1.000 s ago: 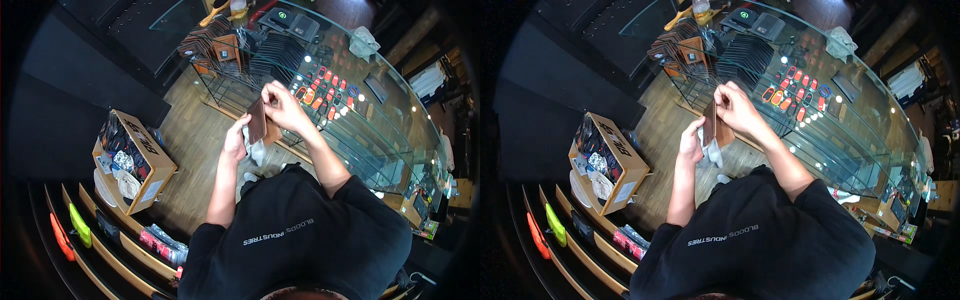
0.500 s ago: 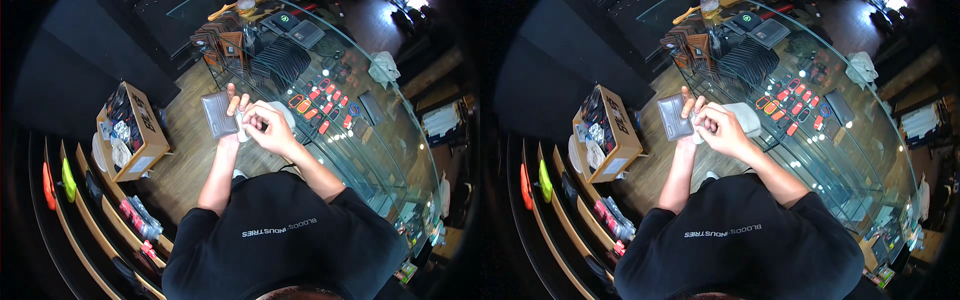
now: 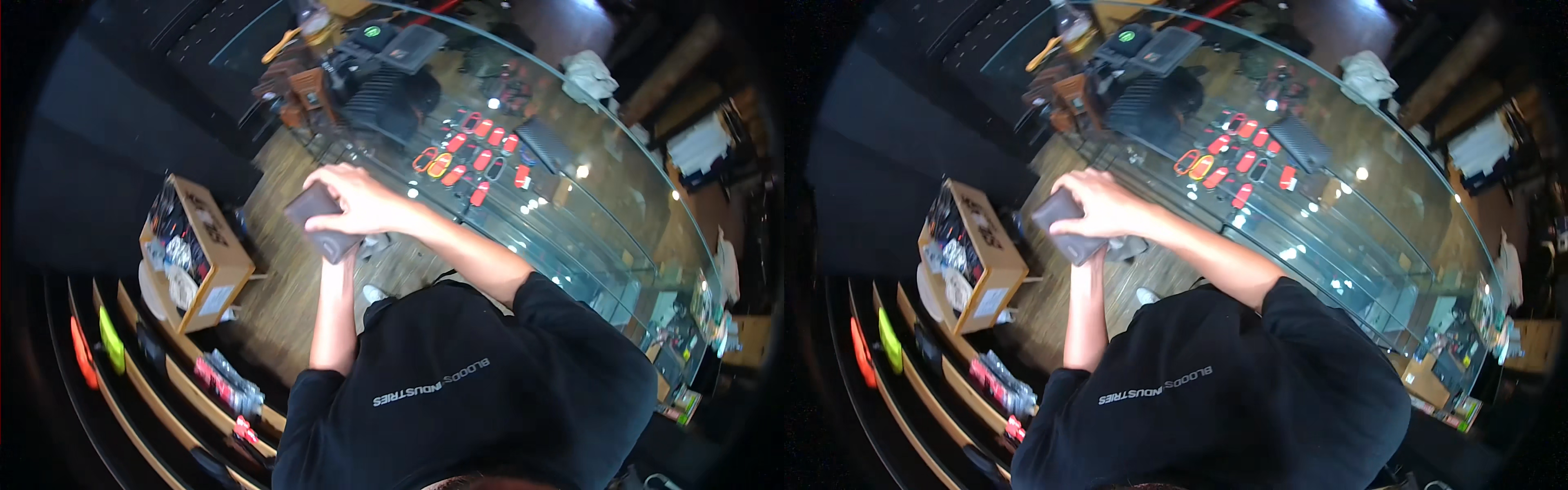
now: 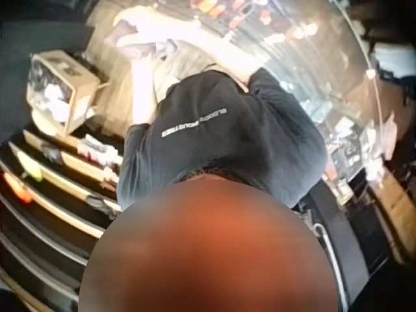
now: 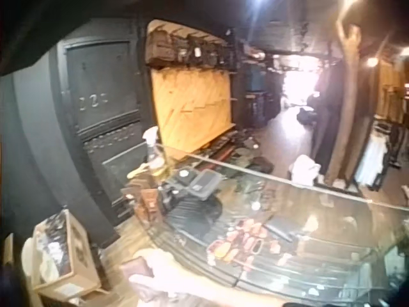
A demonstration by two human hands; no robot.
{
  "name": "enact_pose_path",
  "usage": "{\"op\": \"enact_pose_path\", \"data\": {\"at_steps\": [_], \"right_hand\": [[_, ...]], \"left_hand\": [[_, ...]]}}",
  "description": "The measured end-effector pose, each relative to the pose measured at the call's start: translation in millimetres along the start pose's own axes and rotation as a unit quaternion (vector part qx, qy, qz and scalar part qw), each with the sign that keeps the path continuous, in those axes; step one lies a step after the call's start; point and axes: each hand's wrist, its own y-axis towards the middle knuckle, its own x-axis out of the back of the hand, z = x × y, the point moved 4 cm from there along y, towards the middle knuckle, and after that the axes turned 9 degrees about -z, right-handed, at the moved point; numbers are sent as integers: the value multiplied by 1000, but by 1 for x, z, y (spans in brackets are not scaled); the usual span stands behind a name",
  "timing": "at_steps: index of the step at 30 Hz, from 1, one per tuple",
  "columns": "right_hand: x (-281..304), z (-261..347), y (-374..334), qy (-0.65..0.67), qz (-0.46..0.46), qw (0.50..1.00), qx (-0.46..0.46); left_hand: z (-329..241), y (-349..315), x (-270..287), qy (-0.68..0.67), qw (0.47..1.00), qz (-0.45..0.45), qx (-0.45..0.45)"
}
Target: Cleaning and inspecting various wallets and small pouches using a cloth and a brush on a store counter.
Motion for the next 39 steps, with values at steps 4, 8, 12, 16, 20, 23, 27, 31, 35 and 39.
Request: {"op": "enact_pose_path", "data": {"at_steps": [4,8,12,16,20,23,27,31,35,39], "right_hand": [[21,1,-22,24,-26,999,-4],[49,8,-44,94,-100,989,-58],[96,8,-59,40,-142,985,-87],[124,14,-81,-19,-82,986,-146],[167,1,-108,-183,-122,970,-101],[249,-7,-130,-499,-243,822,-129],[286,-40,-153,-452,-197,803,-336],[261,-51,-155,-484,-196,789,-324],[258,-45,-166,-373,-240,835,-326],[212,-18,-188,-123,-250,949,-146]], "left_hand": [[6,-14,-4,1,998,-57,15],[3,-20,15,318,940,-112,-60],[23,-30,-50,271,959,-2,80],[45,-48,-91,438,891,108,52],[51,-56,-93,401,902,109,116],[41,-60,-88,412,894,111,137],[46,-64,-79,397,897,108,162],[53,-68,-74,400,889,116,191],[55,-73,-75,443,872,116,176],[60,-75,-55,475,857,92,178]]}}
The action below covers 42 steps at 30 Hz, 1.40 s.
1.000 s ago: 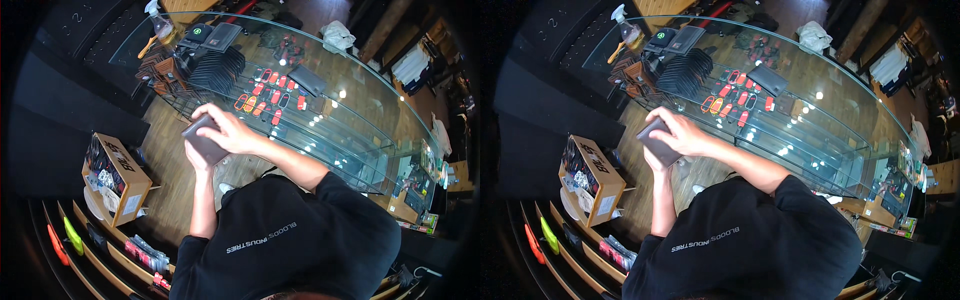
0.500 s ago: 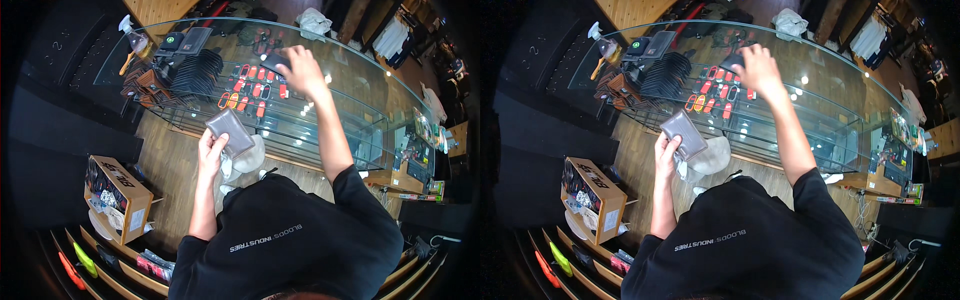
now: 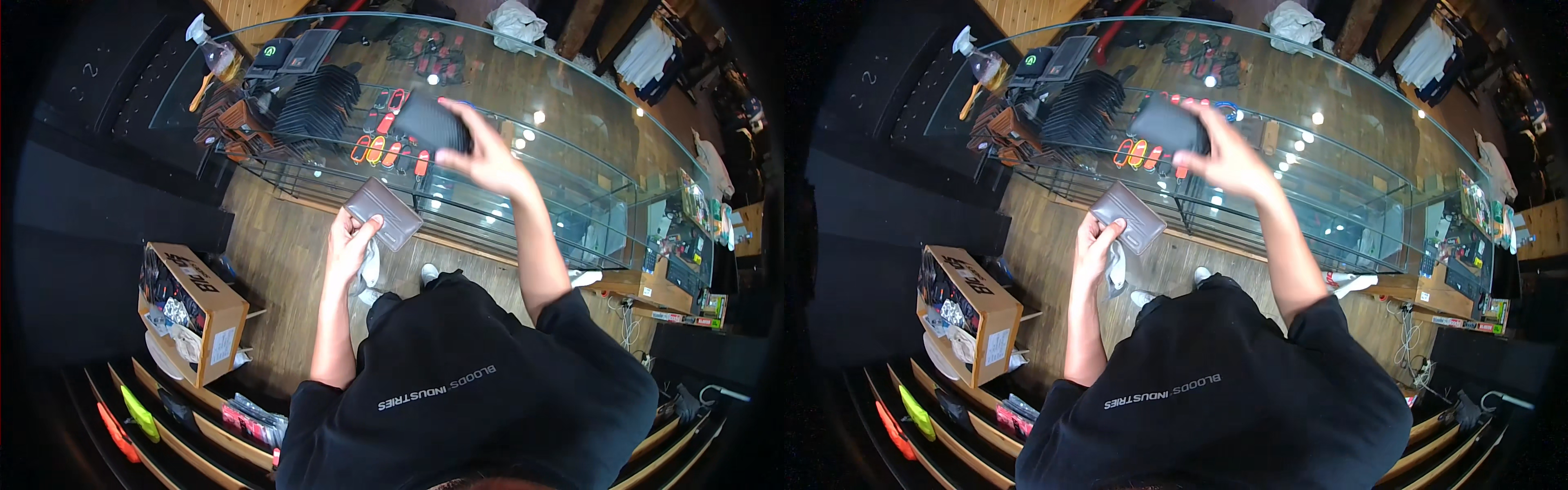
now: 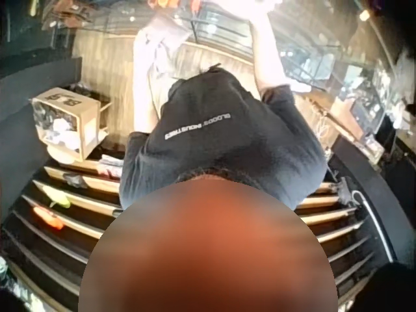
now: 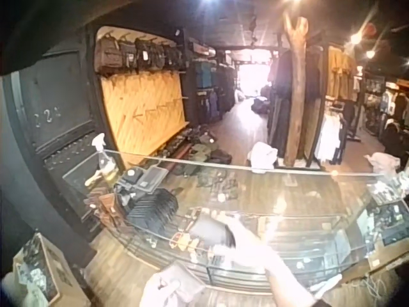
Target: Cleaning and inspecting various wallets and small pouches using a cloth and a brush on a store counter.
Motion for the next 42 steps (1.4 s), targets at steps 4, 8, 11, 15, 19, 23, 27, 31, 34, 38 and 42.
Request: {"op": "enact_pose_path", "data": {"at_steps": [4,8,11,15,19,23,27,31,34,38,42], "right_hand": [[-31,71,-73,130,161,975,-84],[-55,38,-98,71,85,983,-150],[-63,15,-102,78,15,988,-131],[-63,-18,-108,56,27,986,-152],[-67,-73,-127,268,122,904,-310],[-51,-113,-136,242,133,921,-274],[-22,-114,-134,345,95,826,-435],[-7,-126,-135,241,165,876,-383],[-8,-130,-136,165,126,904,-375],[-11,-144,-153,287,-2,859,-423],[-6,-150,-166,273,-44,859,-431]], "left_hand": [[6,-8,-9,-58,996,-63,-15],[23,-6,-15,-44,995,-84,8],[58,3,-9,-25,994,-99,41],[87,5,-17,-27,996,-75,42],[110,1,-43,-51,990,-43,124],[153,9,-55,3,993,7,120],[138,23,-75,44,993,52,94],[118,21,-107,90,979,153,105],[136,26,-116,113,980,121,106],[137,31,-130,111,984,102,94],[131,31,-143,210,967,116,81]]}}
